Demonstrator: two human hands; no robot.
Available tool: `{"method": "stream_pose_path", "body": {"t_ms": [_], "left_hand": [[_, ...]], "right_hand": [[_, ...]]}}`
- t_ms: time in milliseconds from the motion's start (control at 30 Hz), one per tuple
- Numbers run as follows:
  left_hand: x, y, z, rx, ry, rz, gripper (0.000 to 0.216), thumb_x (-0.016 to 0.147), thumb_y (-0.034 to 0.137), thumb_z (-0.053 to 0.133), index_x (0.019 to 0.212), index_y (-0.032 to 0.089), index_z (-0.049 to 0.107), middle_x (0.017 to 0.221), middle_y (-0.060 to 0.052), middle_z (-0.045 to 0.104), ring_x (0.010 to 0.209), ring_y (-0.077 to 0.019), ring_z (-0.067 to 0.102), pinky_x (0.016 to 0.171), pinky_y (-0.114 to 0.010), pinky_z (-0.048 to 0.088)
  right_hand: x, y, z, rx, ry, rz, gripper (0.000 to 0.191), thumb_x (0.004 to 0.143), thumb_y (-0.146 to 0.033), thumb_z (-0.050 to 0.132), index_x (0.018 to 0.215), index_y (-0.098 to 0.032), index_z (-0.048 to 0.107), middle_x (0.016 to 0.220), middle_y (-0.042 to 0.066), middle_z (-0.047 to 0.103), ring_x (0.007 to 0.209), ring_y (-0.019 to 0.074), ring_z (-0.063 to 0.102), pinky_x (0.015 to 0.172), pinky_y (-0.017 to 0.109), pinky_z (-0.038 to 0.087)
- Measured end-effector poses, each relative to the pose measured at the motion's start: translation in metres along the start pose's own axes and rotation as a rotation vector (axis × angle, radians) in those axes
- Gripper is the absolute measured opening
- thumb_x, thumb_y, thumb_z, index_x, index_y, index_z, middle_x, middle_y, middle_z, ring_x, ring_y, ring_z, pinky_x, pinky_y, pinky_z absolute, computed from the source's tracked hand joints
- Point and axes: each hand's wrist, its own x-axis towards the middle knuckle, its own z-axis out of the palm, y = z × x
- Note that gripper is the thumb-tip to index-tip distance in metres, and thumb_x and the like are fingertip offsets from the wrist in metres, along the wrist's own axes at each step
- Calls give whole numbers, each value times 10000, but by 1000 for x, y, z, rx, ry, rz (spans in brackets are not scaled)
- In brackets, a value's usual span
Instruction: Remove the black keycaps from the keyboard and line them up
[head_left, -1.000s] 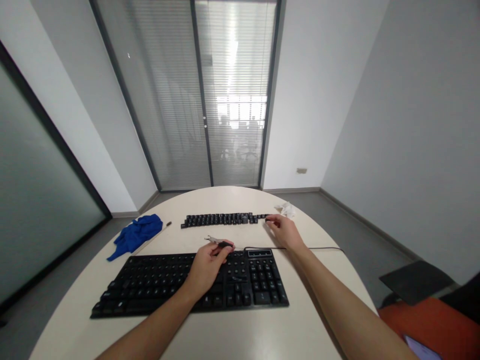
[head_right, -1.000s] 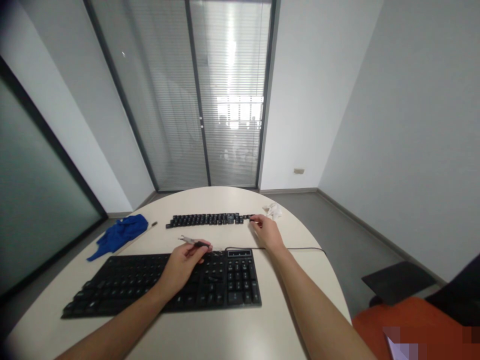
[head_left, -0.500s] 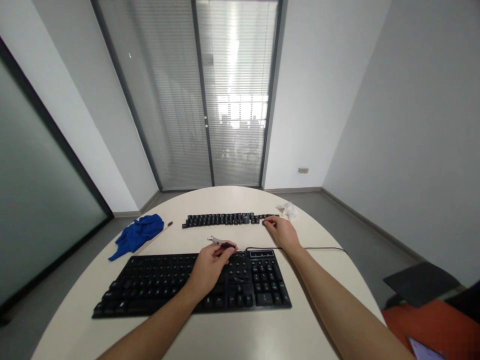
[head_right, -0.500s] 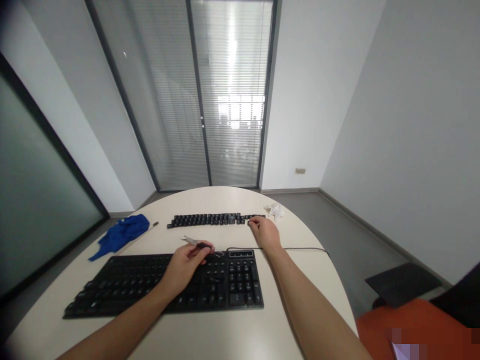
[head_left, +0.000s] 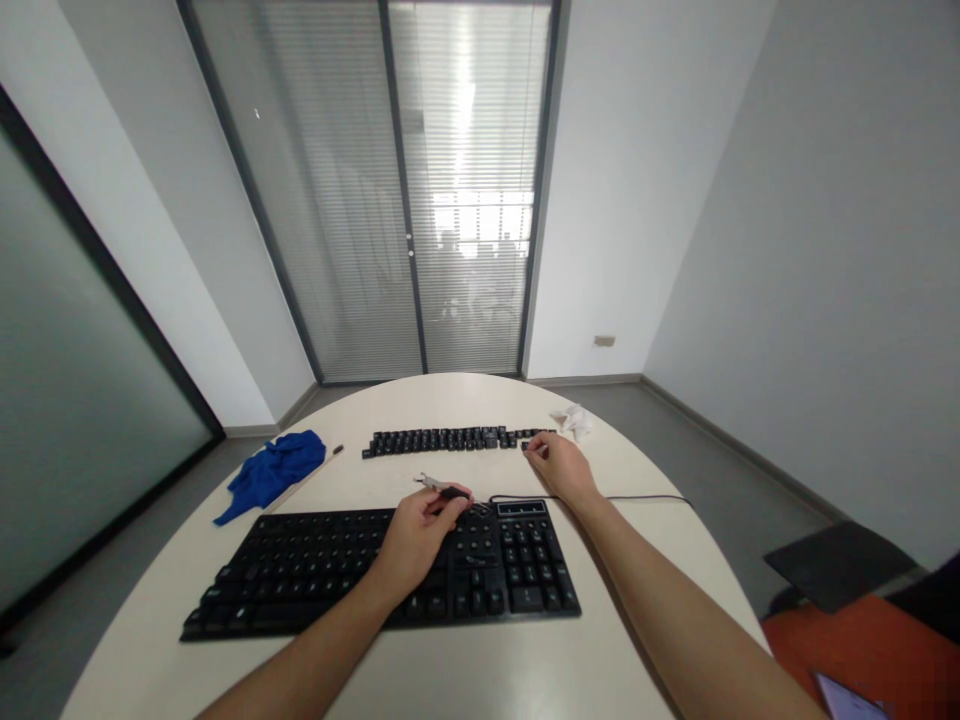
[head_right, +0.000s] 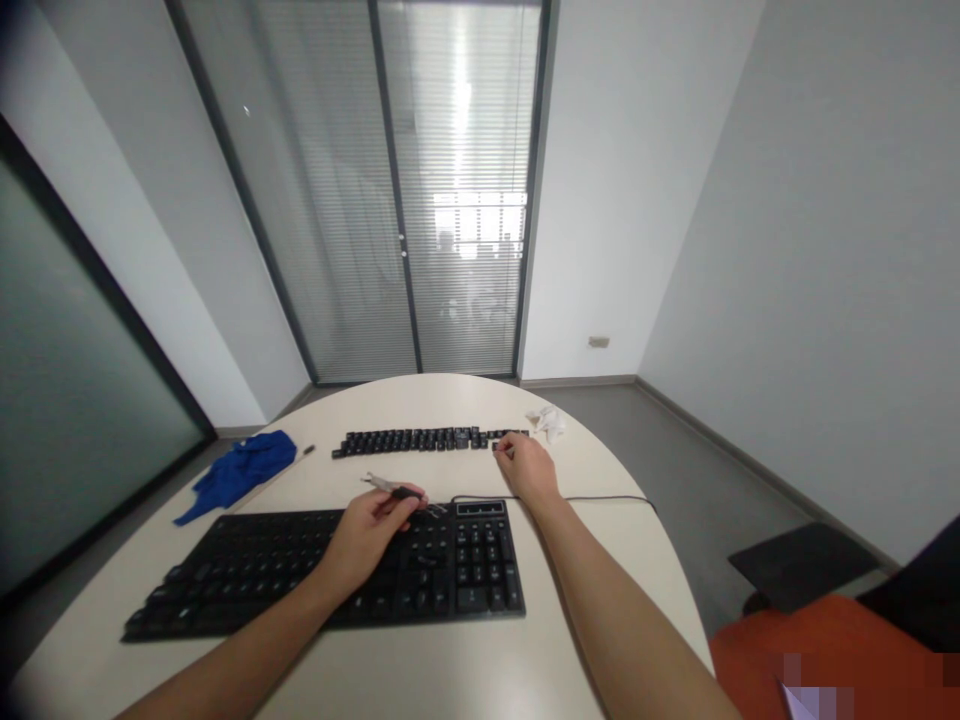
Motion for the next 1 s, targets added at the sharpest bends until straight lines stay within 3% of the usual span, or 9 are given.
{"method": "stream_pose_path", "body": {"t_ms": [267,767,1000], "left_hand": [[-1,0,0,9,-9,-14,316,783,418,641,932,154,733,947,-90,749,938,-259,690,706,-291,535],[-3,3,1,94,-92,106,230,812,352,626,892,175,749,905,-65,764,877,-235,700,785,-309,540],[-4,3,2,118,-142,109,227,822,339,620,919,179,749,930,-70,768,900,-239,706,811,-330,548]], "right_hand": [[0,-1,-1,-4,-20,-52,165,854,-286,562,879,-224,714,830,31,723,744,174,626,631,247,387],[0,-3,0,-15,-24,-101,200,880,-256,534,936,-207,720,962,59,721,897,203,618,780,277,418],[0,-12,-11,-13,-56,-54,201,876,-277,534,956,-182,693,970,77,712,847,191,623,726,267,415]]}}
